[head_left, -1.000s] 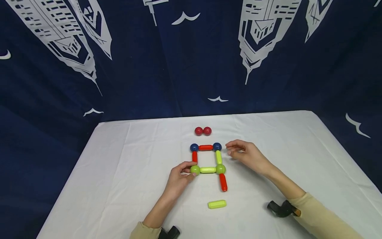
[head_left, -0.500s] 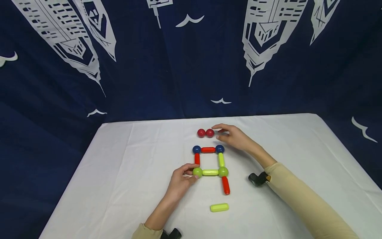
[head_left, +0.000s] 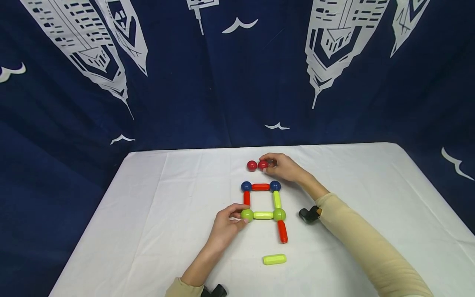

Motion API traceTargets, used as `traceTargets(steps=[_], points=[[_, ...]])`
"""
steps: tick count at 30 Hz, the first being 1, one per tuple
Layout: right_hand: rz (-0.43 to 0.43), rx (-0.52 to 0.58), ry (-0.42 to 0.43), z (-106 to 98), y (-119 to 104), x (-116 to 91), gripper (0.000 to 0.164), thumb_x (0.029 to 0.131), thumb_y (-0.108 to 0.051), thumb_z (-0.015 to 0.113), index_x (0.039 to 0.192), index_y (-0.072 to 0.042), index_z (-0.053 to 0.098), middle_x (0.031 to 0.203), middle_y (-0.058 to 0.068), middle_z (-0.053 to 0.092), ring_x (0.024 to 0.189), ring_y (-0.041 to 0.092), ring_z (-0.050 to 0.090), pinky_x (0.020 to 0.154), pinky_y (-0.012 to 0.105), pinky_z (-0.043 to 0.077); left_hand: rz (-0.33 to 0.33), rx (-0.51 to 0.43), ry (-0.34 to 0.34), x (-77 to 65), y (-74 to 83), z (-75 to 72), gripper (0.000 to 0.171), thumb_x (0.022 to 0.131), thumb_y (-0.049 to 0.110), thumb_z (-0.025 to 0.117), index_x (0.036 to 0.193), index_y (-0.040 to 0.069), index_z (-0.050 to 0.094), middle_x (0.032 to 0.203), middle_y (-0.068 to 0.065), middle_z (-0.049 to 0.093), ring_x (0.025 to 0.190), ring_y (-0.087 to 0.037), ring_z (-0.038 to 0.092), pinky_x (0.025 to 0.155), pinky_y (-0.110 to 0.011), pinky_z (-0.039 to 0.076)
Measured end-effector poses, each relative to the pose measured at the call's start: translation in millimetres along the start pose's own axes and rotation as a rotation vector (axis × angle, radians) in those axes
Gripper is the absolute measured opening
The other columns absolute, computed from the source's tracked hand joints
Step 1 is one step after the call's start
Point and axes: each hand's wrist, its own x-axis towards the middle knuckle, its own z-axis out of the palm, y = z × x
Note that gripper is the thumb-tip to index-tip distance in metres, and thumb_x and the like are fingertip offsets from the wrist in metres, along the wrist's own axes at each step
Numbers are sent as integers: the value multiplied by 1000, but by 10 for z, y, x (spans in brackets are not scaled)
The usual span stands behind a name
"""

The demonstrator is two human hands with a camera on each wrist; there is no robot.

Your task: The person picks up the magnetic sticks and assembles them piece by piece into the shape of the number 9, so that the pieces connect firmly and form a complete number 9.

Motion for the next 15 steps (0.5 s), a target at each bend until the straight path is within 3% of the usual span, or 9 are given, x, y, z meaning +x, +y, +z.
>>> traceTargets(steps=[4,8,15], points=[[33,26,25,-32,-33,-51,35,90,-4,69,124,-4,63,110,12,64,95,27,56,83,37,46,2,-1,-1,-1,7,6,31,84,-5,70,114,3,70,95,-7,61,87,-20,53,66,-21,45],[41,45,70,-73,-73,-156,35,90,-7,69,124,-5,62,109,10,65,95,26,58,79,34,50,-5,20,9,8,8,13,31,84,-5,70,114,3,70,94,-6,61,87,-20,52,66,-21,45],[69,69,143,-104,-186,-543,36,88,-16,74,121,-11,62,107,5,66,92,23,61,73,32,53,-16,42,20,16,4,13,32,84,-6,69,114,4,70,94,-4,61,87,-19,53,68,-21,45]])
